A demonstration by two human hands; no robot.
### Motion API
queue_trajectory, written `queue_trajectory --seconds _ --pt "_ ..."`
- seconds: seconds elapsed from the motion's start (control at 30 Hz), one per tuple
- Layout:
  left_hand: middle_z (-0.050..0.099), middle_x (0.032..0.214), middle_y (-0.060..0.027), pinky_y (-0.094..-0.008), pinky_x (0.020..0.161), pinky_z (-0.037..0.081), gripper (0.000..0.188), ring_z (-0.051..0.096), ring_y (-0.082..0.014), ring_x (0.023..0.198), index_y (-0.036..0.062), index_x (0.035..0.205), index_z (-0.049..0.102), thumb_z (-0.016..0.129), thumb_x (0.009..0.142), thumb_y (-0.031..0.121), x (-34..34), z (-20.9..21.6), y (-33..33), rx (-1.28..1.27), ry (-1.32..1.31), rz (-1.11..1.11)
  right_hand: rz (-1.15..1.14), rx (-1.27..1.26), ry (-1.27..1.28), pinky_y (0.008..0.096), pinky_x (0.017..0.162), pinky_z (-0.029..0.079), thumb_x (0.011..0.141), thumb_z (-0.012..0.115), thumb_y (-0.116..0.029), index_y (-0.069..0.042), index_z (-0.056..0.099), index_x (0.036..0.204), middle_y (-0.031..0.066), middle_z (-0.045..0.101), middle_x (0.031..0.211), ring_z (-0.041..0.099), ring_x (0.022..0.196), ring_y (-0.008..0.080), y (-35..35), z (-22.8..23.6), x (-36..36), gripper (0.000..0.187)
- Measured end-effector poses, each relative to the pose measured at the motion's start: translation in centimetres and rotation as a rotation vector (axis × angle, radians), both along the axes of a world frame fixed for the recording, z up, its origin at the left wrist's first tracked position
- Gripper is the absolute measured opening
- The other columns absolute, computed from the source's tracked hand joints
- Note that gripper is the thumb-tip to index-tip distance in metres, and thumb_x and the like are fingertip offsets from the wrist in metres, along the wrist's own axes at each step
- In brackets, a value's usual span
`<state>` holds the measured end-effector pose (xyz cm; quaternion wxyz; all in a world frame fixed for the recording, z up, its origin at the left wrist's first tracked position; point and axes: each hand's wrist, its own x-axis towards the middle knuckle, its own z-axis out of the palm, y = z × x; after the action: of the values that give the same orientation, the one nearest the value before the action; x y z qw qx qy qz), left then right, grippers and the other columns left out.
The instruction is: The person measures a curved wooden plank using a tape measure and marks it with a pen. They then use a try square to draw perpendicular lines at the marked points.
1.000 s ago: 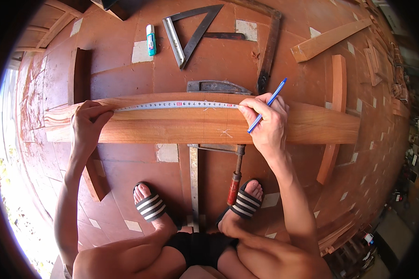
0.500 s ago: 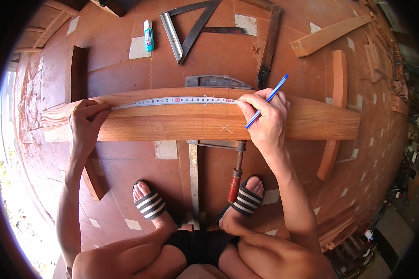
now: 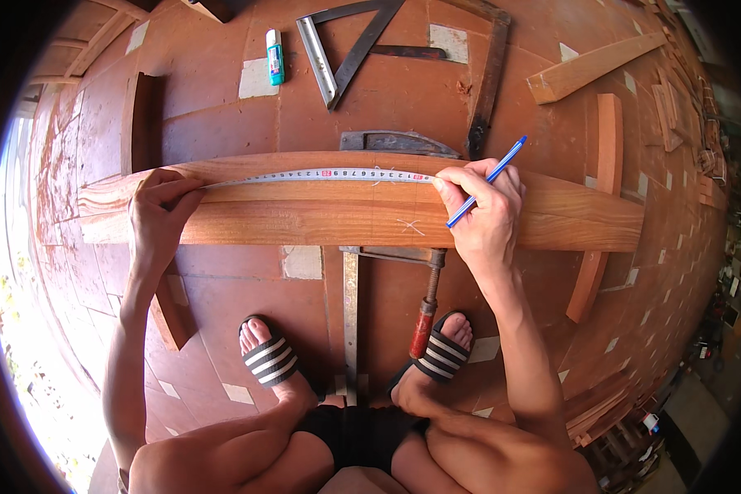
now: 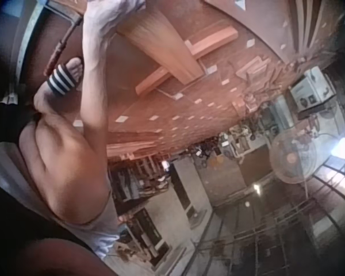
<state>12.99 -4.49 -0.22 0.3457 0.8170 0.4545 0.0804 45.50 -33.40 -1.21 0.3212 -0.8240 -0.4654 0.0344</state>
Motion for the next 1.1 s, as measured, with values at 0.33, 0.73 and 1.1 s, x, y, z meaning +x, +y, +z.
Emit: queue_trajectory --seconds 0.33,0.73,1.1 --pt "0.071 0.103 -0.0052 -0.0292 0.080 0.053 0.018 0.067 -0.0145 0.089 0.0007 0.106 0.085 0.082 0.089 0.006 -0.1 -0.1 0.1 -0.057 0.006 0.036 -0.003 -0.010 0.003 0.0453 0.088 0.045 0.088 0.085 -0.016 -0.013 0.082 0.095 0.0033 0.067 0.091 0.063 0.097 0.0269 0.0 0.0 0.0 0.009" --pt "0.074 0.103 -0.0095 -0.0334 0.083 0.056 0.022 0.070 -0.0210 0.092 0.0053 0.108 0.087 0.085 0.087 0.008 1.3 0.4 -1.4 0.068 -0.007 -0.052 -0.010 -0.007 -0.012 0.0448 0.089 0.045 0.086 0.086 -0.017 -0.013 0.082 0.094 0.0034 0.068 0.091 0.063 0.097 0.0269 0.1 0.2 -0.1 0.010" --pt "0.075 0.097 -0.0072 -0.0407 0.088 0.056 0.021 0.068 -0.0293 0.094 0.0148 0.106 0.089 0.086 0.084 0.014 9.9 0.9 -9.5 0.163 -0.072 -0.077 -0.014 -0.021 0.012 0.0455 0.089 0.046 0.086 0.086 -0.016 -0.012 0.082 0.094 0.0033 0.069 0.091 0.064 0.098 0.0274 0.2 0.4 0.0 0.010"
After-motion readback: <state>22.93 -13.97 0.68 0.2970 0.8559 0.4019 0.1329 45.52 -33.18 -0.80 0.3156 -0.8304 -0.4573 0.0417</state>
